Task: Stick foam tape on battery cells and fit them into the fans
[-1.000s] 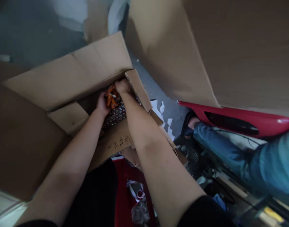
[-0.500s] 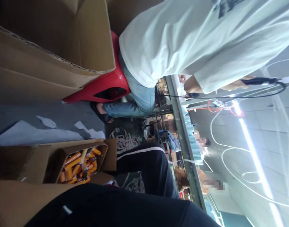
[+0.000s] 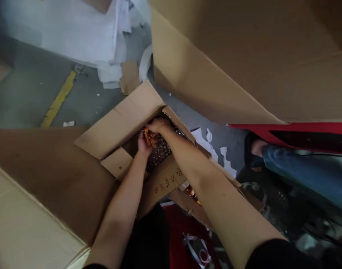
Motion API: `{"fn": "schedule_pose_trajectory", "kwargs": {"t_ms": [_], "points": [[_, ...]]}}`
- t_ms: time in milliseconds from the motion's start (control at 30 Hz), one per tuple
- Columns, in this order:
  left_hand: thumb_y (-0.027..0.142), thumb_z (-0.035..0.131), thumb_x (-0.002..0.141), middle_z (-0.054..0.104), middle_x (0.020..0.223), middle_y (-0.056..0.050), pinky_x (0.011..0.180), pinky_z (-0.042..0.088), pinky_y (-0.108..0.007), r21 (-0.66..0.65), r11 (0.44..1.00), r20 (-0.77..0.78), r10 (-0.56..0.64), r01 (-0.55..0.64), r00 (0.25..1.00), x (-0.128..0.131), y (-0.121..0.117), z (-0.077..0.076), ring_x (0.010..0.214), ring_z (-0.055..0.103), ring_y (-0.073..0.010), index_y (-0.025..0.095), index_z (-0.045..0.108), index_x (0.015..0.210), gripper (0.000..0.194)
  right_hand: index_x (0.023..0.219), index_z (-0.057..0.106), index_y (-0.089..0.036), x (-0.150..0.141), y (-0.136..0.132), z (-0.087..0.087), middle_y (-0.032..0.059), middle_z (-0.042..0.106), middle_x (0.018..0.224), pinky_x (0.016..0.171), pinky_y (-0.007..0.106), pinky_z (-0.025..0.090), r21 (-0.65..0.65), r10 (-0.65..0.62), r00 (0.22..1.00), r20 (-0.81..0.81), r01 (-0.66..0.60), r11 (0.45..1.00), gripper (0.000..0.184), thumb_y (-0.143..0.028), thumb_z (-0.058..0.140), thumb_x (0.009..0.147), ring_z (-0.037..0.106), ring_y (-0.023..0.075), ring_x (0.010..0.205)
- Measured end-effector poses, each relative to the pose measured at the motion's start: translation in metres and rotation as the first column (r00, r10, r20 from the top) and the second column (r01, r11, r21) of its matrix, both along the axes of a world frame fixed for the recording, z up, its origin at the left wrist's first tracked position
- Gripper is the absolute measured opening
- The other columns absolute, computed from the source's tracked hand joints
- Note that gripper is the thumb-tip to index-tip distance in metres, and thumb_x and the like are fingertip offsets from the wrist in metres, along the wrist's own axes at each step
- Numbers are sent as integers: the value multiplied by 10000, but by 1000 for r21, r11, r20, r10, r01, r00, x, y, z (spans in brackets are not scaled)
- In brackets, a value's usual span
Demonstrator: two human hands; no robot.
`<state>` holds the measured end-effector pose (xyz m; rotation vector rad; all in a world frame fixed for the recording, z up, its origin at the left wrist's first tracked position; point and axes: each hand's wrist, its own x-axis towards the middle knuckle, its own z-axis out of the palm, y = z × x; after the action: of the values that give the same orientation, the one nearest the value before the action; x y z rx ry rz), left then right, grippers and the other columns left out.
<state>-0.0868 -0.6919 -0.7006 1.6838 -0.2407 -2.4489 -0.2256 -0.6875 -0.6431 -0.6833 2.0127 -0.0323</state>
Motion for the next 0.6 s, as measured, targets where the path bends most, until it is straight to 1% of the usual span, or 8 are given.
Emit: {"fn": "schedule_pose_trajectory", "kwargs": {"t_ms": [67,133,200,233,300,400,500,600], "points": [[583,519,1062,787,933,-53,812,616,-304,3,999,-4,35,-35,999,-10,10,0,904,765,-201,220,759,970,444,1211,807,-110,-1,5,3,225,752,1348,1061,454,569,36,37,999,4,-37,999,535,-530,499,1092,704,368,1288],[583,471,1072,796,904,-34,792,610,-283,5,998,-17,66,-66,998,-21,20,0,861,765,-181,238,756,957,462,1334,769,-123,-2,15,8,212,683,1491,1112,451,538,55,58,998,-33,-56,997,554,-498,433,1102,642,362,1399],[577,462,1069,798,885,-25,780,606,-275,2,997,-24,80,-80,996,-25,23,1,829,763,-171,243,753,951,459,1428,712,-109,2,19,12,219,602,1588,1134,448,521,58,67,995,-80,-63,996,589,-484,398,1100,597,360,1456],[576,475,1059,797,873,-22,773,603,-271,-3,997,-25,82,-82,996,-23,22,1,815,763,-169,245,751,942,446,1433,706,-95,5,19,13,230,596,1590,1126,440,525,58,68,993,-95,-63,996,605,-485,388,1098,603,363,1450],[574,508,1035,794,856,-15,765,598,-266,-18,996,-21,83,-83,996,-17,18,1,802,764,-169,247,748,928,420,1380,739,-87,16,15,15,242,662,1509,1083,407,546,56,67,992,-104,-62,997,607,-491,388,1093,656,361,1388],[581,491,1013,803,880,-31,814,605,-284,-38,995,-17,95,-95,995,-8,13,4,891,779,-195,236,756,951,440,1374,726,-67,32,10,21,259,736,1379,1028,383,563,44,50,992,-120,-45,998,601,-496,418,1087,712,360,1295],[603,471,989,817,928,-65,889,611,-324,-46,993,-33,106,-107,994,-11,15,8,1034,776,-242,216,764,974,486,1440,642,-22,41,10,30,292,716,1385,1003,389,568,-9,-18,985,-169,16,1000,596,-460,450,1086,715,364,1267],[578,471,989,811,918,-65,921,602,-320,-56,990,-41,124,-126,991,-18,18,14,1073,768,-243,211,759,953,467,1401,661,-55,42,14,37,271,713,1393,1005,363,561,-57,-31,986,-167,21,998,514,-422,495,1081,702,343,1275]]}}
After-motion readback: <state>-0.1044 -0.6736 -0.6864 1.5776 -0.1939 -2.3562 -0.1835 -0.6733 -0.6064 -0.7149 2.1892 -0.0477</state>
